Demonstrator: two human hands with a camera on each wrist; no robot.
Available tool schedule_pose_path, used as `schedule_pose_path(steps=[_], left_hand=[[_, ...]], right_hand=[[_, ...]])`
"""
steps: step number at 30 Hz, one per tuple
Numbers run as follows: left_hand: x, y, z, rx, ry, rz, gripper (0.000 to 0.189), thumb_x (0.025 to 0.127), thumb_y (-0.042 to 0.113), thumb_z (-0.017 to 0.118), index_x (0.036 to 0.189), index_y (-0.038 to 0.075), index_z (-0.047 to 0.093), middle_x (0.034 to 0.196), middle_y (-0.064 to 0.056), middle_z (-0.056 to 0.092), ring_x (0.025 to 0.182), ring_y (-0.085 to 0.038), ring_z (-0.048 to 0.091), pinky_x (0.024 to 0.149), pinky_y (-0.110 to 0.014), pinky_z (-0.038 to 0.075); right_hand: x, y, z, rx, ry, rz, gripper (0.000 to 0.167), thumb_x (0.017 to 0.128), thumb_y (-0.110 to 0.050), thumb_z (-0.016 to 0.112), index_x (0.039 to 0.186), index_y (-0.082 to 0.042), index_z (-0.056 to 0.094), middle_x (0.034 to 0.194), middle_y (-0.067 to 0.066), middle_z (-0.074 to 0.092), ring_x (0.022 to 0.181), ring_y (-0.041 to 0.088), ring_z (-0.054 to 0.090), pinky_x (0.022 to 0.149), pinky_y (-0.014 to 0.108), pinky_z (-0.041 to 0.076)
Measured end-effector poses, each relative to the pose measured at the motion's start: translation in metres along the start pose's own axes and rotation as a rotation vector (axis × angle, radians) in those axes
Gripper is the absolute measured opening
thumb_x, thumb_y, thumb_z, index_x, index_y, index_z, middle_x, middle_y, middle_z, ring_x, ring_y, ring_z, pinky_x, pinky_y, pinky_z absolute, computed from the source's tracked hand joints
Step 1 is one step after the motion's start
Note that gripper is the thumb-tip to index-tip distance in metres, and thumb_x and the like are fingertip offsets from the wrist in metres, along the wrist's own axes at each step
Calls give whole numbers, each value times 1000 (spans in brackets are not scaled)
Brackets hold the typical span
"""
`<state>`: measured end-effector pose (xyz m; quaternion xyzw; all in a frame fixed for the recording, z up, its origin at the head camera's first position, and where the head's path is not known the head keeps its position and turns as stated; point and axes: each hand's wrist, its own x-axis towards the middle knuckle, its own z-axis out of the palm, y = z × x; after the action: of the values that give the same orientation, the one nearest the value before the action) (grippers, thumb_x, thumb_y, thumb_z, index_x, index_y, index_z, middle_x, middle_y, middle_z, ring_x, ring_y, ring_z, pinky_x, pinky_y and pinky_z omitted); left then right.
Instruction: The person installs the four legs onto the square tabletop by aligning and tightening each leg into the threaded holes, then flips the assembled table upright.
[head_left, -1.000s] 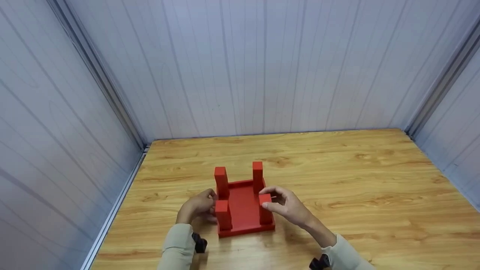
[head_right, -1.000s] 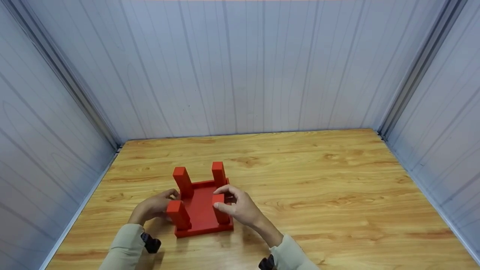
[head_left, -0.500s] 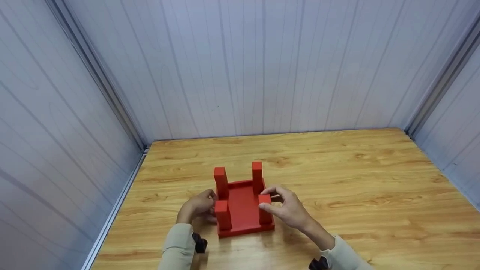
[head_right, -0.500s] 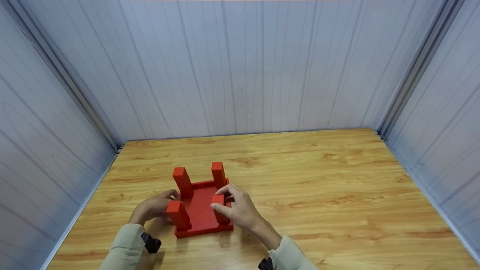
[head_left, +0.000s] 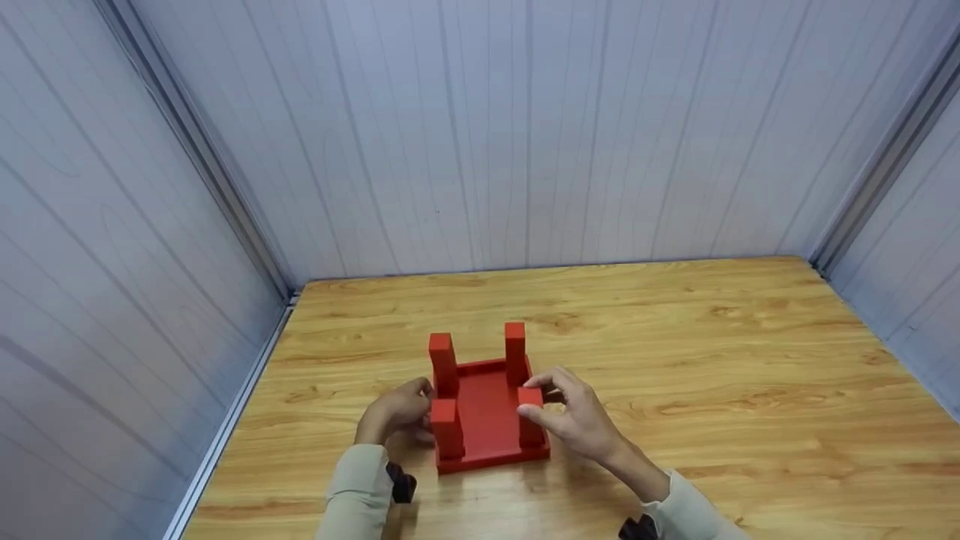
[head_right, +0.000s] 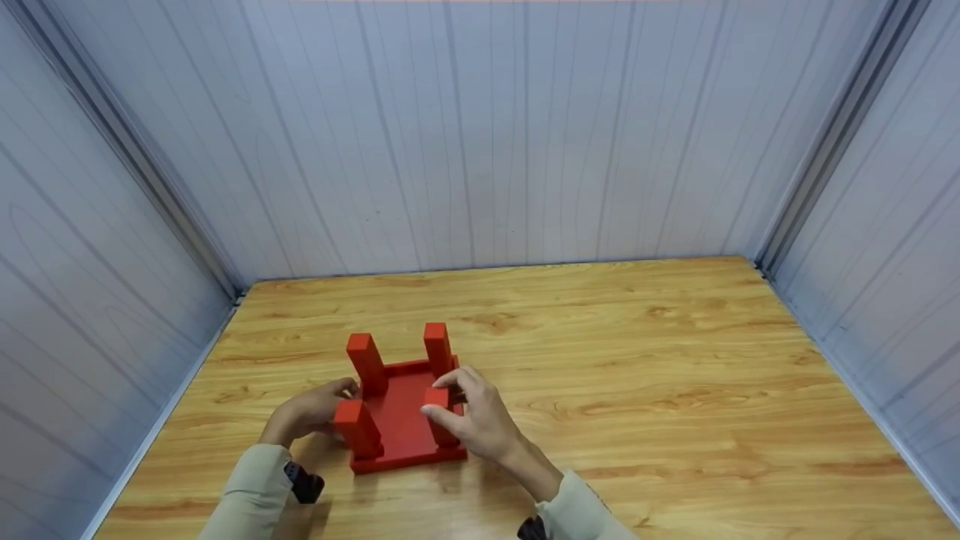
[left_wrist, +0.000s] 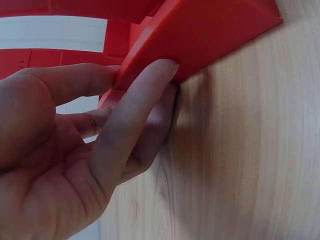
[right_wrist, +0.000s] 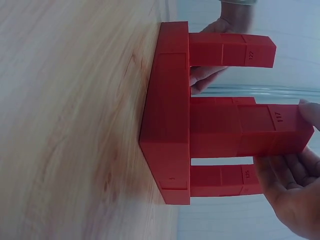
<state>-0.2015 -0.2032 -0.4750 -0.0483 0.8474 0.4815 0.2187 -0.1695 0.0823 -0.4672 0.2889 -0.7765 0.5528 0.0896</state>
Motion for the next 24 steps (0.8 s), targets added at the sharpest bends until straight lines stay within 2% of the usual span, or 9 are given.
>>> schedule_pose_path(steps=[9,14,18,24], left_hand=[[1,1,1,3,-6,3,15,86,-7,41,96,2,47,87,-9,49,69,-19,51,53,-27,45],[1,2,1,13,-1,5,14,87,-5,41,96,3,48,89,-9,49,70,-19,51,54,-27,46],[1,2,2,-22,-20,-6,13,88,-5,41,97,3,46,84,-10,50,66,-19,53,53,-30,51],[0,2,2,-35,-20,-17,13,87,-4,42,97,3,46,84,-11,50,67,-20,54,55,-33,55]], right_hand=[[0,0,0,-26,22,28,28,81,-16,76,105,-8,63,101,4,62,91,20,62,77,35,57],[1,-17,-2,-24,17,40,29,81,-10,75,104,0,62,101,11,61,90,24,62,77,36,57],[1,-31,-4,-12,7,33,28,82,-9,74,103,2,61,100,12,61,90,25,62,78,37,57],[2,-35,-5,11,-14,41,27,83,-10,74,104,1,60,101,13,61,91,26,62,80,37,57]])
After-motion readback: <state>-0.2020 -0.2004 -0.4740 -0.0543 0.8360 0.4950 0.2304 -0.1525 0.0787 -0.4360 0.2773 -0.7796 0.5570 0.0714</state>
